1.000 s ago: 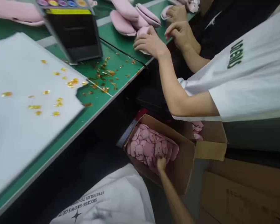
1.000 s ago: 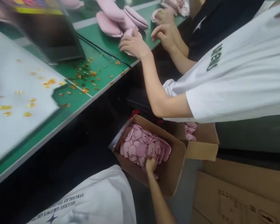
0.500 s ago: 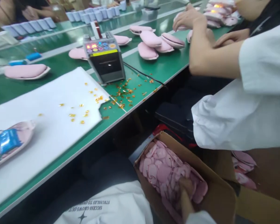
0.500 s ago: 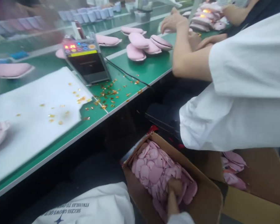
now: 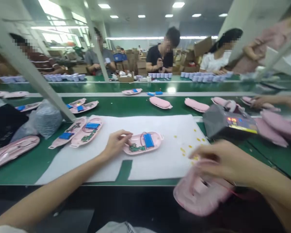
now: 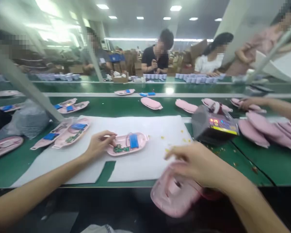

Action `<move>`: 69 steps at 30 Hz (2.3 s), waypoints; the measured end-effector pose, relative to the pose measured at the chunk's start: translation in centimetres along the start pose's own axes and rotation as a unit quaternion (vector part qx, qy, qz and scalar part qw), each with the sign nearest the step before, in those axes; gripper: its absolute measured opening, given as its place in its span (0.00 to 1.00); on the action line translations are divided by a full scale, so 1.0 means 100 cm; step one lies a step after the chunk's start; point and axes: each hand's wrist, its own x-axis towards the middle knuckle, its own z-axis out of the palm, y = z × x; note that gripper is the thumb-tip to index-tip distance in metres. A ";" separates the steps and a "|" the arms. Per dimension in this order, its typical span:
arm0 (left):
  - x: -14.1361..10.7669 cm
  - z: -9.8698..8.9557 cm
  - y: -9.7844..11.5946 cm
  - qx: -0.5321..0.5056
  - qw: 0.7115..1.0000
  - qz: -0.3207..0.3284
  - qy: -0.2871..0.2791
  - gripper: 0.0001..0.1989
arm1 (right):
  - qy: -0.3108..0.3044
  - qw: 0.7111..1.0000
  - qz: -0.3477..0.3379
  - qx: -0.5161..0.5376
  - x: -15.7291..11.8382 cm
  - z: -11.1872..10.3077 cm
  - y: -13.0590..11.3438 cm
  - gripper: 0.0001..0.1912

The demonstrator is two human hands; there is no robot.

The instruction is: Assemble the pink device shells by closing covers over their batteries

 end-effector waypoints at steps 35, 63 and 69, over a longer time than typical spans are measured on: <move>0.010 -0.005 -0.022 -0.023 0.981 0.182 0.059 0.02 | -0.120 0.926 -0.341 -0.106 0.088 0.139 -0.192 0.14; 0.010 -0.008 -0.021 -0.222 0.972 -0.030 0.068 0.21 | -0.312 0.892 -0.292 -0.146 0.104 0.195 -0.227 0.10; 0.012 -0.025 -0.013 -0.119 0.991 -0.037 -0.044 0.22 | -0.312 0.879 -0.327 -0.152 0.094 0.192 -0.240 0.05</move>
